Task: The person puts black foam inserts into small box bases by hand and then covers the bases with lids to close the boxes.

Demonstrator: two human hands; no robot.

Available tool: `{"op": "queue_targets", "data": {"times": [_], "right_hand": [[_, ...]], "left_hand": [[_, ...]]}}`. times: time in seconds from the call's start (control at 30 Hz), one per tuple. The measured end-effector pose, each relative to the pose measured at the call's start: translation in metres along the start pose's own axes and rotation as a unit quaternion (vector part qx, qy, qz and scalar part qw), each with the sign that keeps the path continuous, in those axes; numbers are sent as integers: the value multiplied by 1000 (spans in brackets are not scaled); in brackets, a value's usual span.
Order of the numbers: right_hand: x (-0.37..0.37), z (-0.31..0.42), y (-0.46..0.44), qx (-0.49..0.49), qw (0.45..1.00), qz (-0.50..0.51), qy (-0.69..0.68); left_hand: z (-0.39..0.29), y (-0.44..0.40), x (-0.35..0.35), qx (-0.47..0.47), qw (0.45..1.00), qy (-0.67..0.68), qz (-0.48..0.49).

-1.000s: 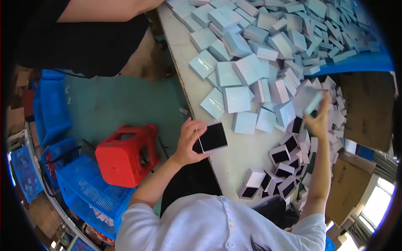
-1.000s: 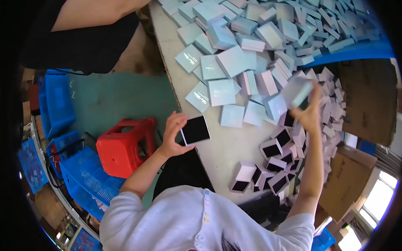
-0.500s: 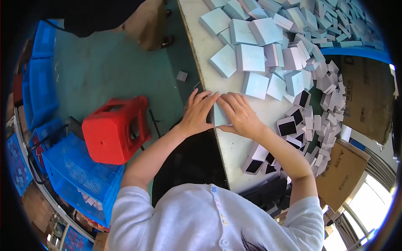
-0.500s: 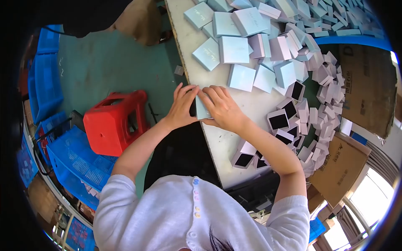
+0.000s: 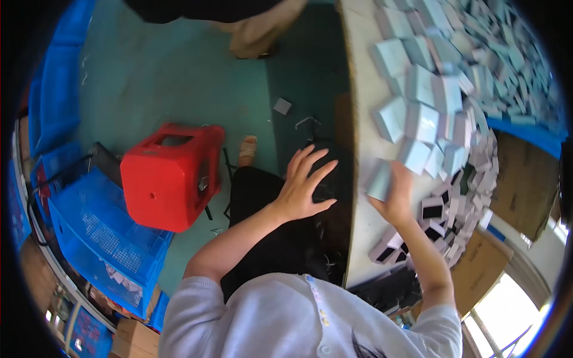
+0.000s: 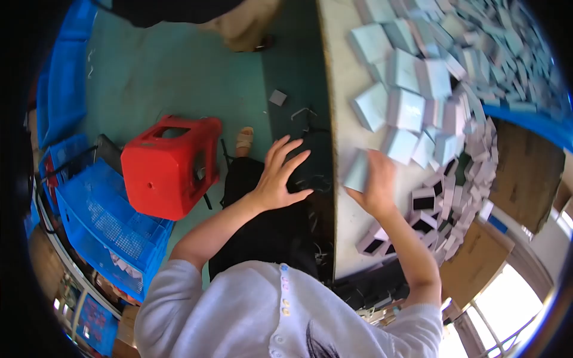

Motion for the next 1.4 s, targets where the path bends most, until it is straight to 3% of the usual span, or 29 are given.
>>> {"op": "queue_targets", "data": {"times": [0.07,0.1,0.13,0.23,0.27,0.37,0.43,0.5,0.57,0.67,0.7,0.8,0.87,0.93,0.97,1.13,1.27,1.33,1.4], "right_hand": [[-39,-23,-13,56,979,-192,-25],[-70,-27,-35,134,958,-152,203],[-95,-15,-58,162,928,-207,265],[-102,48,-73,-8,953,-262,151],[-58,54,-57,24,966,-257,34],[89,178,-84,21,995,-11,-96],[232,177,-86,129,951,131,-247],[381,129,-80,217,912,222,-268],[489,65,-98,188,938,263,-124],[585,-23,-162,185,936,294,54],[602,-42,-187,266,900,323,120],[653,-87,-239,259,923,240,151],[678,-90,-250,198,950,176,166],[704,-96,-249,224,934,224,165],[714,-97,-249,241,920,265,161],[702,-57,-176,336,916,219,30],[581,39,-113,441,853,253,-118],[501,87,-91,407,864,233,-183],[424,124,-75,353,886,209,-215]], "left_hand": [[24,40,-28,-58,997,-23,-42],[36,60,-36,-83,995,-37,-43],[49,79,-41,-128,990,-51,-25],[96,150,-41,-216,969,-122,-1],[108,171,-43,-264,955,-134,19],[147,248,-16,-371,907,-163,113],[154,269,-7,-489,844,-108,194],[164,284,5,-573,802,26,165],[167,281,2,-563,812,33,149],[168,285,-6,-545,834,36,79],[169,289,-8,-535,842,40,53],[176,295,-14,-526,848,67,17],[181,295,-21,-533,842,83,22],[186,289,-27,-527,845,86,34],[189,291,-26,-525,846,80,39],[182,299,-22,-507,860,62,11],[180,286,-13,-491,870,6,52],[167,283,-11,-453,889,-13,58],[180,283,-10,-482,866,-38,126]]}}
Point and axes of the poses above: each hand's wrist, its own y-axis away from the middle knuckle, its own x-axis out of the palm, z = x × y, the point moved 5 cm from there along -y, towards the middle knuckle, and after that the axes turned 11 degrees about x, right-handed, at the moved point
